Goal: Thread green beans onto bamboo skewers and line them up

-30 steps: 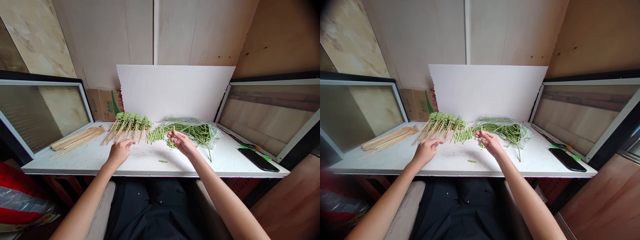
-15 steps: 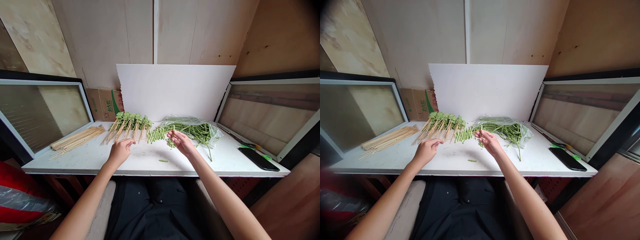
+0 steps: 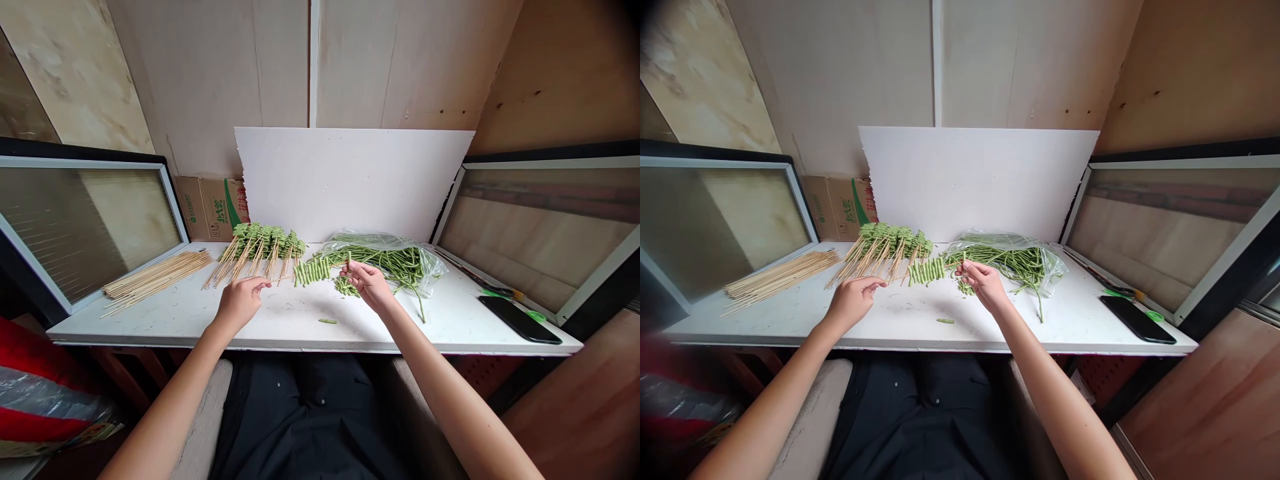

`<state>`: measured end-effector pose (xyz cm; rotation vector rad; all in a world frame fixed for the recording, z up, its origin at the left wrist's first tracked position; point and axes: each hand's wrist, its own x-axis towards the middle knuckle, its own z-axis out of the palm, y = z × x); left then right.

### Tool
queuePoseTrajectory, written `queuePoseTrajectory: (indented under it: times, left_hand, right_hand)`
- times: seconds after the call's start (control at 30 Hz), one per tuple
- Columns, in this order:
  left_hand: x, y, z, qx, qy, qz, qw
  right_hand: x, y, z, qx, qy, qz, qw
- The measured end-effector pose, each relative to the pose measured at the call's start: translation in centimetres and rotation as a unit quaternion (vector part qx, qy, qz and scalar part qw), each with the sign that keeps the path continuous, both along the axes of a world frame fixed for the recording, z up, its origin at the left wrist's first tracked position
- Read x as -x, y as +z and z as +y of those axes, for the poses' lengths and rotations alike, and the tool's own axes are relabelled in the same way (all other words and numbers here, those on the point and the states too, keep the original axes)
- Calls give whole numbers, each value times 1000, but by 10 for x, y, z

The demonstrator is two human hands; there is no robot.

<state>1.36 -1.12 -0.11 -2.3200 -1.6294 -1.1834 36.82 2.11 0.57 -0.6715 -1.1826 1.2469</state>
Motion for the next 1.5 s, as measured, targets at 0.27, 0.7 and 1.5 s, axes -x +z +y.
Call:
queuePoseTrajectory:
  times: [0.27,0.7,1.5]
  left_hand:
    - [-2,-1,-1,6,-1,18,1000]
    - [-4,2,-3,-18,-21,-24,999]
    - [-7,2,-6,-19,-30,-8,999]
  right_hand:
    - [-1,2,-2,-22,-33,-68,997]
    - [4,13,-10,-1,-57,-23,998]
    - [34,-9,-11,-26,-85,-80,993]
